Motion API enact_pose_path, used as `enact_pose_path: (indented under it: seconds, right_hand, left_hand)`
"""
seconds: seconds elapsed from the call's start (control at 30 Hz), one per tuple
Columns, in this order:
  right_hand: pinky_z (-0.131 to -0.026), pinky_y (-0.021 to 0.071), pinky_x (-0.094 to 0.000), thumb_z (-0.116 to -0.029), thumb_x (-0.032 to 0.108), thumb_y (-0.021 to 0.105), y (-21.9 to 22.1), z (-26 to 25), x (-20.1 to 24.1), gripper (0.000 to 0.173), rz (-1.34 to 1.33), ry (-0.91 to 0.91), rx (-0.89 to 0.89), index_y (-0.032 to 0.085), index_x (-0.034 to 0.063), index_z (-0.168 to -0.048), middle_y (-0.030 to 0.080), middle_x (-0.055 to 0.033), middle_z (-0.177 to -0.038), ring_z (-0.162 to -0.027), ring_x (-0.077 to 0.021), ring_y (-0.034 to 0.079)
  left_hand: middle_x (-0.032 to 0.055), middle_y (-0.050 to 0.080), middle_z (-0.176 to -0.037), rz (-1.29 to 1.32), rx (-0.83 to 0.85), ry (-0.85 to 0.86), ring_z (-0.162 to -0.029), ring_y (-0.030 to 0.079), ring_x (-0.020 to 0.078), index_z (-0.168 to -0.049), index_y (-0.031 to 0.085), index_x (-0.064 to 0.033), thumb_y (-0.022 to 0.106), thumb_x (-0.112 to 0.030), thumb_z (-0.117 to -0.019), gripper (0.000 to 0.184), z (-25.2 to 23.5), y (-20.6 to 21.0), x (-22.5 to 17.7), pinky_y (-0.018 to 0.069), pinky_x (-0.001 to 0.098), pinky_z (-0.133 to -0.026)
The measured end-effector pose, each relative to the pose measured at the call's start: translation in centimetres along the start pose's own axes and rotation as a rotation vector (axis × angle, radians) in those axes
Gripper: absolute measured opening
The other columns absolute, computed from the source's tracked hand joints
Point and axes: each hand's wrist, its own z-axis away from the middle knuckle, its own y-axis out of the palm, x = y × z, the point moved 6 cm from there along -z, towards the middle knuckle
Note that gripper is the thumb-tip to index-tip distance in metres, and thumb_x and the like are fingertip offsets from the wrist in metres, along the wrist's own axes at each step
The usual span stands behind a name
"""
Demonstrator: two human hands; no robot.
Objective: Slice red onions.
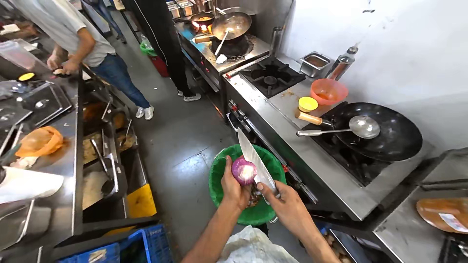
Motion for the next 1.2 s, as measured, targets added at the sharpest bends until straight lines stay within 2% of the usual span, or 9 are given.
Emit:
enact_pose_path:
  seconds: [0.33,0.4,0.6,0.8,0.93,1.0,1.1,1.17,1.2]
  right_hand:
    - [-0.059,0.0553,-0.0329,-0.0959,0.063,0.06,-0.4,-0.3,0.6,0.046,-0.024,-0.016,0.069,0.071,0.0189,-0.105,0.067,0.0027,-0.079,-0.066,-0.0115,0.064]
    - [-0.064,0.0564,-0.0317,-0.0951,0.064,0.06,-0.8,0.3,0.4,0.047,0.025,-0.003,0.078,0.072,0.0204,-0.106,0.068,0.0048,-0.081,-0.071,-0.0093,0.065]
    - [-0.06,0.0544,-0.0327,-0.0968,0.062,0.059,0.1,-0.2,0.6,0.046,-0.019,0.012,0.094,0.07,0.0177,-0.102,0.065,0.0022,-0.077,-0.066,-0.0117,0.063]
    - [-0.054,0.0539,-0.0379,-0.098,0.067,0.051,1.6,-1.2,1.0,0.058,-0.028,0.087,0.137,0.065,0.0124,-0.11,0.062,-0.0045,-0.08,-0.059,-0.0178,0.06]
    - [-0.046,0.0498,-0.0359,-0.0956,0.068,0.055,2.3,-2.5,-0.7,0.06,-0.197,0.17,0.128,0.065,0.0094,-0.098,0.057,-0.005,-0.07,-0.05,-0.018,0.054]
    - [-0.042,0.0471,-0.0338,-0.098,0.06,0.058,2.0,-3.1,-1.6,0.052,-0.298,0.151,0.023,0.065,0.0081,-0.093,0.055,-0.0047,-0.065,-0.046,-0.0168,0.051]
    - [-0.051,0.0527,-0.0367,-0.0951,0.059,0.063,-0.1,-3.4,-2.0,0.048,-0.163,-0.002,-0.201,0.071,0.0112,-0.095,0.063,-0.0027,-0.07,-0.055,-0.0154,0.059]
    - [-0.069,0.057,-0.0463,-0.0962,0.067,0.052,-1.5,-3.1,-1.9,0.056,0.113,-0.052,-0.26,0.074,0.017,-0.104,0.07,-0.0009,-0.081,-0.074,-0.017,0.068]
    - [-0.069,0.0556,-0.0517,-0.0983,0.068,0.047,-1.9,-3.0,-2.0,0.058,0.226,-0.063,-0.277,0.075,0.017,-0.105,0.071,-0.0034,-0.081,-0.076,-0.0214,0.069]
  left_hand:
    - [0.0235,0.07,-0.106,-0.021,-0.003,-0.099,-0.093,0.072,0.0335,-0.123,0.061,-0.0003,0.034,-0.052,-0.1083,0.061,0.6,0.8,1.5,0.0607,0.0456,-0.078]
    - [0.0245,0.07,-0.106,-0.01,0.006,-0.107,-0.093,0.072,0.0349,-0.125,0.06,0.0005,0.032,-0.052,-0.1085,0.062,0.5,0.9,1.3,0.0605,0.0468,-0.079]
    - [0.0238,0.072,-0.105,-0.033,0.062,-0.044,-0.092,0.073,0.0338,-0.124,0.061,-0.0003,0.024,-0.055,-0.1088,0.067,0.3,1.1,1.9,0.0605,0.0445,-0.079]
    - [0.0224,0.073,-0.102,-0.177,0.05,0.066,-0.087,0.073,0.0328,-0.128,0.06,-0.0031,0.02,-0.055,-0.1092,0.068,0.5,0.5,3.4,0.0609,0.0438,-0.076]
    - [0.0113,0.071,-0.114,-0.418,0.115,0.155,-0.1,0.069,0.0219,-0.14,0.057,-0.0163,0.027,-0.053,-0.1096,0.056,-0.1,-0.4,3.4,0.0581,0.0393,-0.087]
    - [0.0111,0.062,-0.135,-0.478,0.227,0.126,-0.115,0.065,0.0239,-0.153,0.045,-0.0248,0.037,-0.048,-0.1093,0.05,-0.7,-1.2,2.7,0.0552,0.0425,-0.097]
    - [0.0217,0.063,-0.127,-0.292,0.17,0.022,-0.107,0.068,0.0349,-0.147,0.048,-0.0102,0.045,-0.033,-0.1102,0.044,-1.3,-3.2,2.0,0.0591,0.0509,-0.092]
    - [0.0251,0.06,-0.13,-0.205,0.158,-0.001,-0.112,0.066,0.0396,-0.148,0.044,-0.0065,0.048,-0.028,-0.1097,0.044,-1.6,-4.7,1.2,0.0572,0.0536,-0.097]
    - [0.026,0.059,-0.133,-0.184,0.188,0.005,-0.117,0.064,0.0408,-0.149,0.043,-0.0071,0.048,-0.027,-0.1096,0.044,-1.6,-5.2,0.8,0.0553,0.0541,-0.1]
